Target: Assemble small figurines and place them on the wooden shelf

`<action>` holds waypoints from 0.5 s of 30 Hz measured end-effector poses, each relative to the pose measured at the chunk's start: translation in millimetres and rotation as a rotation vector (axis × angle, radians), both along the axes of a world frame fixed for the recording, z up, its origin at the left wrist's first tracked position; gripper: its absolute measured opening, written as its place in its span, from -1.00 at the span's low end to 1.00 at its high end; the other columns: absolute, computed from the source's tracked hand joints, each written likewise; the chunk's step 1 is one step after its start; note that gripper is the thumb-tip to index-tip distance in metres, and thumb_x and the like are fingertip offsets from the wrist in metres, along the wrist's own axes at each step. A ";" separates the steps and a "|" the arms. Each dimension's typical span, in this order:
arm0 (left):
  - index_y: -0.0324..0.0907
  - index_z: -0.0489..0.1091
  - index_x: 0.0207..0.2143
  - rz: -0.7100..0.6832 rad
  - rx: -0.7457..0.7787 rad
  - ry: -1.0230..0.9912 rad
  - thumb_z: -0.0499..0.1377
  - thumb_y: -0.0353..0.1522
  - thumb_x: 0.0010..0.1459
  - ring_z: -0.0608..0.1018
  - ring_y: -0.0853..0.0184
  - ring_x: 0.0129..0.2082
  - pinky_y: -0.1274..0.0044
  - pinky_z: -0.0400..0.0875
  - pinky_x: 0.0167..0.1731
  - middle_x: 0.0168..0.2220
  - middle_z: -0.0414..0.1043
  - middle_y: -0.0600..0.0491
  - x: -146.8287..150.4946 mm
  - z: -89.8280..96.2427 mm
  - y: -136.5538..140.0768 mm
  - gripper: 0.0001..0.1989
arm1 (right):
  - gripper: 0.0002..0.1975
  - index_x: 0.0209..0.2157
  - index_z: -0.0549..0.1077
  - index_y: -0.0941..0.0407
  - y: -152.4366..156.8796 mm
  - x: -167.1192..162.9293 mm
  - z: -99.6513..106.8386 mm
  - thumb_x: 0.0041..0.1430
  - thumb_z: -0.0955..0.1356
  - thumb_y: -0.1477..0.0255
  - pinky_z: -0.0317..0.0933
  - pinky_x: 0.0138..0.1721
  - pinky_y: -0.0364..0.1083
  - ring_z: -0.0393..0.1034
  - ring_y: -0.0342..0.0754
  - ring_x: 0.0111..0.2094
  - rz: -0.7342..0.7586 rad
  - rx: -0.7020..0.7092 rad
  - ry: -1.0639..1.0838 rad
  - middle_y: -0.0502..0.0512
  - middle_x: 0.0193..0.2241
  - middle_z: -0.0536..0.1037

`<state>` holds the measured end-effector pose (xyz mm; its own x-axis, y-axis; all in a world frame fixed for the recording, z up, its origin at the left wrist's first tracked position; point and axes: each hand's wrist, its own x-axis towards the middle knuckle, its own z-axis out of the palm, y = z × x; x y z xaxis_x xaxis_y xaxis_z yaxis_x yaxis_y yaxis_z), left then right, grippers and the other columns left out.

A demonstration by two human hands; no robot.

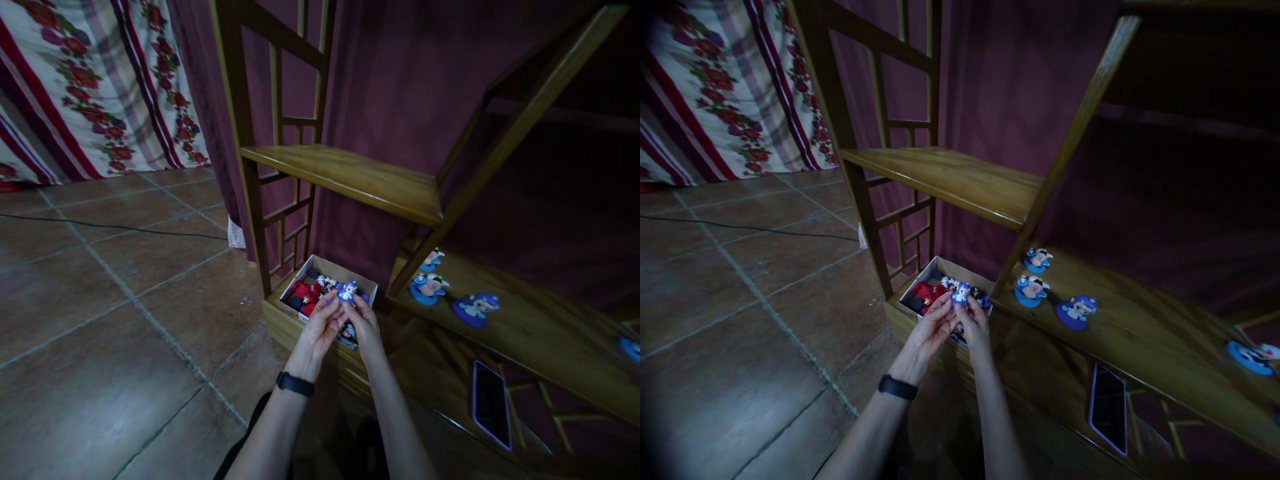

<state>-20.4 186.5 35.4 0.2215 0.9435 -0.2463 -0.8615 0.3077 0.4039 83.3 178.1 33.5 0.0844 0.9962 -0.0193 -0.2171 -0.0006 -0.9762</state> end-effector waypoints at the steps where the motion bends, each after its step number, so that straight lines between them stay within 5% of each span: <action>1: -0.25 0.38 -0.20 -0.003 -0.005 -0.008 0.18 -0.57 0.01 0.55 0.31 -0.28 0.45 0.45 -0.20 -0.24 0.48 -0.07 0.0 -0.8 0.1 -0.75 | -0.53 -0.04 0.42 0.05 -0.5 -0.3 1.5 -0.03 0.38 0.24 0.26 -0.09 0.02 0.41 0.06 -0.13 0.004 0.008 0.001 0.07 -0.18 0.55; 15: -0.28 0.40 -0.27 -0.013 -0.014 -0.037 0.16 -0.56 0.03 0.55 0.34 -0.28 0.48 0.43 -0.16 -0.25 0.48 -0.06 0.8 -2.7 1.0 -0.83 | -0.59 -0.11 0.46 0.07 -1.5 -1.0 6.7 -0.04 0.39 0.26 0.25 -0.09 -0.01 0.40 0.06 -0.11 -0.019 0.024 -0.019 0.07 -0.17 0.55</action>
